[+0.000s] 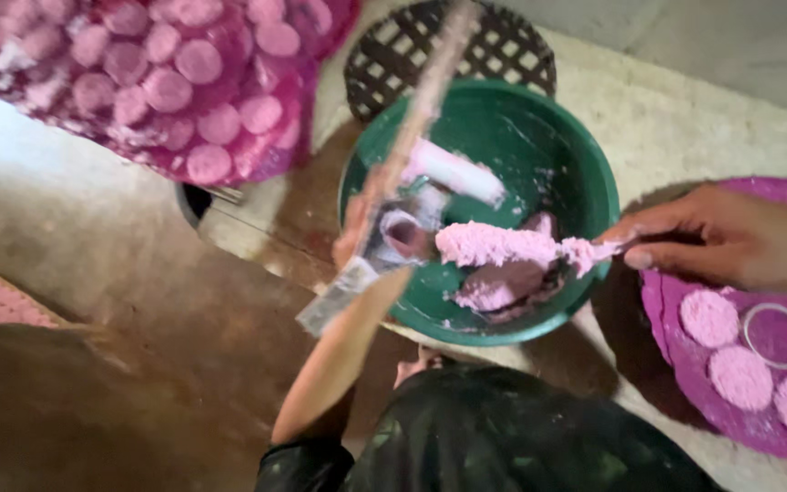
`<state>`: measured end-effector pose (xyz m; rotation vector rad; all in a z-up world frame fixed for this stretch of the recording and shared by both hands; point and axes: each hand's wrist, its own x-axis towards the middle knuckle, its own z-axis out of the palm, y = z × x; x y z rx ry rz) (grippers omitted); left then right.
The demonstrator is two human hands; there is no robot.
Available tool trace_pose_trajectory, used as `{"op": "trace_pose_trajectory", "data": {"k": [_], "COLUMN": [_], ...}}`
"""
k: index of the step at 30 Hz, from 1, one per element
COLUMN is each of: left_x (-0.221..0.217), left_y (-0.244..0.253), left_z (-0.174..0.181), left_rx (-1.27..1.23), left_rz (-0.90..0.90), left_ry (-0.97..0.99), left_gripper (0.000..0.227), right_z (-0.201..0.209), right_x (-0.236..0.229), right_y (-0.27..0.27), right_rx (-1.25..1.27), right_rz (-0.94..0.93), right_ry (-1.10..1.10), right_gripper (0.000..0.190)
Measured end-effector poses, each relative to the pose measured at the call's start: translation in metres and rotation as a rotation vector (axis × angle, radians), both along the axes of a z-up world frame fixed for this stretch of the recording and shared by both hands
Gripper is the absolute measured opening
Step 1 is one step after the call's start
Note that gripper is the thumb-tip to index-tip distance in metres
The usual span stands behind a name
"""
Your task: The person scoops pink paste from a green bowl into a handheld metal press, then uses a cylindrical tool to eject circular pink pads onto a pink glittery mat. The person repeats this cycle, arranging the finished pads in rows on the mat.
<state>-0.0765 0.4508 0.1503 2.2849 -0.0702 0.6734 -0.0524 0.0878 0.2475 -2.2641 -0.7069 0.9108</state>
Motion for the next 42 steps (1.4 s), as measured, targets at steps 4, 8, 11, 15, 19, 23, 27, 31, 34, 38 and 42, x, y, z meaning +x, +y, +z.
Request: {"op": "trace_pose_trajectory", "data": {"k": [4, 8, 11, 15, 19, 23, 27, 31, 34, 38, 42], "left_x": [-0.018, -0.01, 0.0, -0.007, -0.005, 0.015, 0.026, 0.031, 0.036, 0.037, 0.043], "left_y": [-0.01, -0.021, -0.041, -0.044, -0.013, -0.01, -0.021, -0.011, -0.01, -0.028, -0.026], "left_z": [0.008, 0.005, -0.016, -0.047, -0.054, -0.04, -0.028, -0.023, -0.017, -0.018, -0.019], "left_rx": [0.149, 0.217, 0.257, -0.191, -0.001, -0.489, 0.109, 0.165, 0.266, 0.274, 0.388], "left_rz": [-0.37, -0.373, -0.396, -0.536, -0.458, -0.308, -0.045, -0.018, -0.006, -0.017, 0.02], "left_ry": [-0.078, 0.323, 0.025, 0.339, 0.326, 0.036, -0.045, 0.004, -0.041, 0.194, 0.023], "left_gripper": [0.065, 0.073, 0.039, 0.05, 0.038, 0.063, 0.072, 0.058, 0.048, 0.047, 0.06], "right_z": [0.014, 0.053, 0.027, -0.014, 0.018, 0.047, -0.037, -0.099, -0.092, -0.086, -0.101], "right_x": [-0.001, -0.01, -0.019, -0.042, -0.053, -0.037, -0.029, -0.052, -0.042, -0.021, -0.039], "right_y": [0.026, 0.061, 0.11, 0.123, 0.086, 0.085, 0.13, 0.111, 0.085, 0.089, 0.109], "right_rx": [-0.255, -0.896, -0.766, -0.572, -0.498, -0.237, 0.396, 0.485, 0.269, 0.384, 0.395], "right_rz": [-0.122, 0.049, 0.333, 0.489, 0.265, -0.092, -0.286, -0.314, -0.409, -0.453, -0.456], "right_ry": [-0.075, -0.368, -0.722, -1.049, -0.96, -0.766, -0.606, -0.444, -0.192, -0.41, -0.426], "right_gripper": [0.037, 0.031, 0.026, 0.018, 0.03, 0.035, 0.056, 0.054, 0.054, 0.052, 0.048]}}
